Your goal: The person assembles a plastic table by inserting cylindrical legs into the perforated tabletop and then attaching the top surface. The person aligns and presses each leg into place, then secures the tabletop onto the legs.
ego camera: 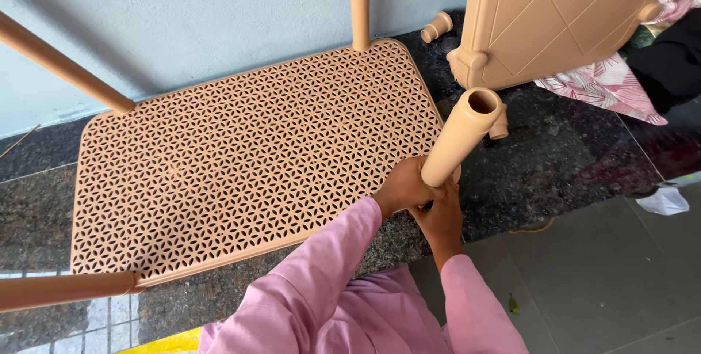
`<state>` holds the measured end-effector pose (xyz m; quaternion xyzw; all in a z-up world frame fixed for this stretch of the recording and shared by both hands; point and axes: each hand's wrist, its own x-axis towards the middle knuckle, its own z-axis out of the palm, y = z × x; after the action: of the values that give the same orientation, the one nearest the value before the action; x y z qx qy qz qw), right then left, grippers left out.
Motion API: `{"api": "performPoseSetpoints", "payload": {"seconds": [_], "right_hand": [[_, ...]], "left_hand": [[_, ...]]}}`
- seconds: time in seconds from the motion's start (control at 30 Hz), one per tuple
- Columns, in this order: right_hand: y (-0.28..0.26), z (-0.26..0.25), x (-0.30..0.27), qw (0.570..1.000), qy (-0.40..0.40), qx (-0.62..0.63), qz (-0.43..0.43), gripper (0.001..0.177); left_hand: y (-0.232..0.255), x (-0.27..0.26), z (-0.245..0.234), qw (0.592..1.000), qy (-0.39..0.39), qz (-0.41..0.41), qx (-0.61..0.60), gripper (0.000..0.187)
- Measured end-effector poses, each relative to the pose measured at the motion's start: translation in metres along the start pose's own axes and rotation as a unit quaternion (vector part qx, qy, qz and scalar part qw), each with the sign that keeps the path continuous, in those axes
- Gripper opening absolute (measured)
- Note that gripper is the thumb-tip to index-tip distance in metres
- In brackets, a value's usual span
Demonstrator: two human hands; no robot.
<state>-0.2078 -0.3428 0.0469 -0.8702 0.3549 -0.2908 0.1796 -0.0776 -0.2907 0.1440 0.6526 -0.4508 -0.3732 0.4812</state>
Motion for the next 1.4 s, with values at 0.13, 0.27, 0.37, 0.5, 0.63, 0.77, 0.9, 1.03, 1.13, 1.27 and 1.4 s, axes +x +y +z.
{"api": "performPoseSetpoints", "payload": {"seconds": [0.13, 0.27, 0.37, 0.5, 0.63, 0.77, 0.9, 1.03, 1.13, 1.27, 1.4], "right_hand": [[0.015, 0.007, -0.007, 0.998, -0.052, -0.028, -0.013, 0.070], [0.030, 0.003, -0.007, 0.998, -0.062, 0.018, -0.025, 0.062], [0.039, -0.005, -0.013, 0.995, -0.070, 0.049, -0.058, 0.062], [0.049, -0.003, -0.015, 0.983, -0.070, -0.099, -0.136, 0.069], [0.071, -0.002, -0.025, 0.944, -0.079, -0.279, -0.159, 0.071], [0.090, -0.008, -0.020, 0.977, -0.095, -0.179, -0.070, 0.070], [0.095, -0.013, -0.006, 0.979, -0.128, -0.156, -0.028, 0.082], [0.098, -0.016, -0.003, 0.989, -0.100, -0.107, -0.022, 0.080], [0.098, -0.016, -0.002, 0.990, -0.102, -0.099, -0.017, 0.077], [0.095, -0.011, -0.009, 0.987, -0.105, -0.118, -0.020, 0.075], [0.085, -0.001, -0.024, 0.985, -0.119, -0.122, -0.017, 0.076]], "left_hand": [[0.006, -0.019, 0.015, 0.969, 0.158, 0.122, 0.145, 0.062], [0.001, -0.040, 0.045, 0.955, 0.225, 0.046, 0.189, 0.089], [-0.014, -0.062, 0.073, 0.881, 0.276, 0.216, 0.317, 0.075], [-0.028, -0.073, 0.100, 0.862, 0.161, 0.238, 0.417, 0.067], [-0.027, -0.057, 0.112, 0.891, 0.103, 0.251, 0.364, 0.066], [-0.014, -0.032, 0.113, 0.889, 0.093, 0.206, 0.398, 0.069], [-0.011, -0.017, 0.109, 0.877, 0.080, 0.189, 0.436, 0.070], [-0.018, -0.011, 0.112, 0.854, 0.072, 0.187, 0.480, 0.072], [-0.024, -0.010, 0.115, 0.862, 0.064, 0.170, 0.472, 0.071], [-0.036, -0.019, 0.107, 0.872, 0.040, 0.205, 0.444, 0.073], [-0.048, -0.033, 0.092, 0.865, -0.013, 0.217, 0.452, 0.073]]}}
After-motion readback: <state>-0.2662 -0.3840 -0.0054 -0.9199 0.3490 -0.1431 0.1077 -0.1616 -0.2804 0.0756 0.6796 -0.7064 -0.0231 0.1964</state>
